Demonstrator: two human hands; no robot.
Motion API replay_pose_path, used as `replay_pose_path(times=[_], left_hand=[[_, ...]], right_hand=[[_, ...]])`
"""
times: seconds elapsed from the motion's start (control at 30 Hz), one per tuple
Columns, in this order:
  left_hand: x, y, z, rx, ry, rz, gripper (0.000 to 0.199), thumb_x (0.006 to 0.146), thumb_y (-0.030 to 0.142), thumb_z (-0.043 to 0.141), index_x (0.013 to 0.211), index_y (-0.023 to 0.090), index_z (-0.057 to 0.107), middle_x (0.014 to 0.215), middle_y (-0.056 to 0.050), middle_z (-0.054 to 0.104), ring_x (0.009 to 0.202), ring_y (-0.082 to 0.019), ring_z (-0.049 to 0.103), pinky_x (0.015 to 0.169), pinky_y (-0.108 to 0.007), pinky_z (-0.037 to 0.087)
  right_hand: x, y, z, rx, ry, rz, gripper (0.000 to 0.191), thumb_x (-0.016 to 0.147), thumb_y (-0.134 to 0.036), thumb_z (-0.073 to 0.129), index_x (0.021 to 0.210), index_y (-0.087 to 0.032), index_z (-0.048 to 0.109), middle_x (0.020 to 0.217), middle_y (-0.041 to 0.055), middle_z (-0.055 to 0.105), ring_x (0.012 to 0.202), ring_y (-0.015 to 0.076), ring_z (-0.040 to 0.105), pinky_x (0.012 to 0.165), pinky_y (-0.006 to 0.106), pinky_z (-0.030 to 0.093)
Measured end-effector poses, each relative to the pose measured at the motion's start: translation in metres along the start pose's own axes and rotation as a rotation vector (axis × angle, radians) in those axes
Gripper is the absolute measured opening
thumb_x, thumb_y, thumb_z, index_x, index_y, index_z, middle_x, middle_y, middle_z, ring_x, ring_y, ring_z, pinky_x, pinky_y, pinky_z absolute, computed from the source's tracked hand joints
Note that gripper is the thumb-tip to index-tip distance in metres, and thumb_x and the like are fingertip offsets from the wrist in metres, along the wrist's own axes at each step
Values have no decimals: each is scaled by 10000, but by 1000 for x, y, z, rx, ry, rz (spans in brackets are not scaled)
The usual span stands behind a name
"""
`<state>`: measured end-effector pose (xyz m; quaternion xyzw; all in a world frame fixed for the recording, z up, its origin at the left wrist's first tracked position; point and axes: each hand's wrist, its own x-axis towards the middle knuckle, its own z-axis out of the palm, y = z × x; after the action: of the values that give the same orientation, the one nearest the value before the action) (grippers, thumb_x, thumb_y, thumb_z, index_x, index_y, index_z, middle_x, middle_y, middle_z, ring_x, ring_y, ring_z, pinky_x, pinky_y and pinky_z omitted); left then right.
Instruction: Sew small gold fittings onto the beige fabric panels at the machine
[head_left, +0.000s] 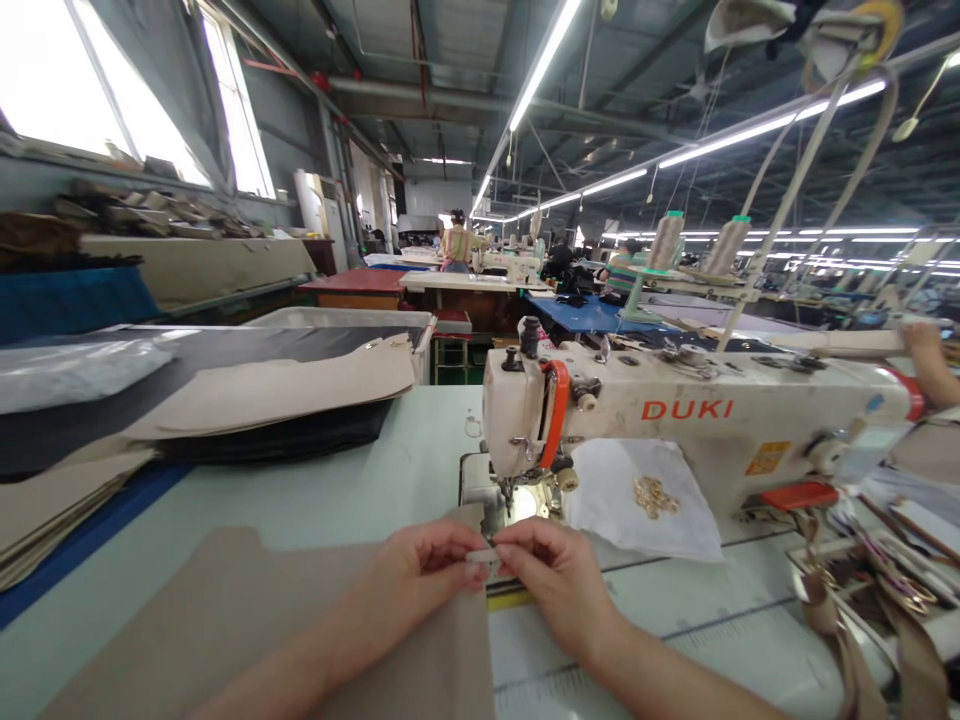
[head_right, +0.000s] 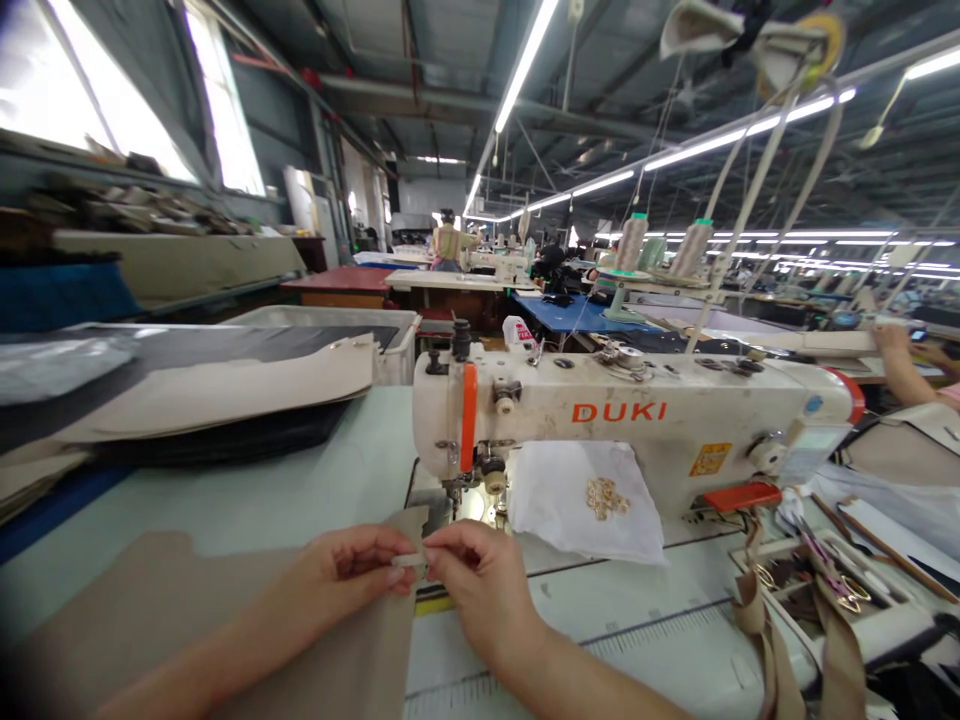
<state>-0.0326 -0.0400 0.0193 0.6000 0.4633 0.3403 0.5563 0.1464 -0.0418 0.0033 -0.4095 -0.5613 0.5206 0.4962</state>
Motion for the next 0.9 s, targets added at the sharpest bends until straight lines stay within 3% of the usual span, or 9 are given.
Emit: replay_pose_path(times=[0.1, 0.27, 0.43, 0.67, 0.9], left_hand=[[1, -4, 0, -26, -4, 3, 228, 670, 348, 717, 817, 178, 685, 765, -12, 713, 758, -182, 647, 738, -267, 488], [4, -2, 2, -145, -31, -113, 305, 596, 395, 755, 766, 165, 650, 673, -25, 713, 664, -184, 655, 708, -296, 496], [1, 5, 2, -304, -58, -208, 338, 569, 367, 783, 796, 166, 634, 754, -43, 726, 734, -202, 681, 728, -298, 501], [-5, 13, 1, -351, -106, -155, 373, 628, 349, 770, 918, 171, 619, 828, -60, 734, 775, -199, 680, 710, -278, 488], [-8, 17, 1, -376, -117, -84, 278, 677, 337, 750, 819, 154, 596, 827, -71, 736, 761, -170, 677, 710, -256, 487]], right_hand=[[1, 0, -1, 27, -28, 52, 281, 647, -452, 708, 700, -180, 664, 571, -12, 605, 530, 127, 555, 534, 237, 445], [6, 2, -2, 69, -80, 141, 351, 598, -499, 733, 687, -170, 648, 518, -33, 575, 482, 106, 529, 495, 220, 418], [8, -1, -3, 201, -79, 237, 376, 546, -464, 783, 687, -148, 638, 499, -46, 581, 429, 69, 496, 467, 194, 392], [7, -5, -4, 392, -100, 309, 360, 531, -387, 824, 698, -125, 644, 534, -26, 628, 423, 41, 507, 464, 159, 373], [4, -4, -6, 530, -233, 386, 325, 578, -329, 822, 730, -119, 627, 614, 10, 662, 480, 48, 543, 507, 158, 385]])
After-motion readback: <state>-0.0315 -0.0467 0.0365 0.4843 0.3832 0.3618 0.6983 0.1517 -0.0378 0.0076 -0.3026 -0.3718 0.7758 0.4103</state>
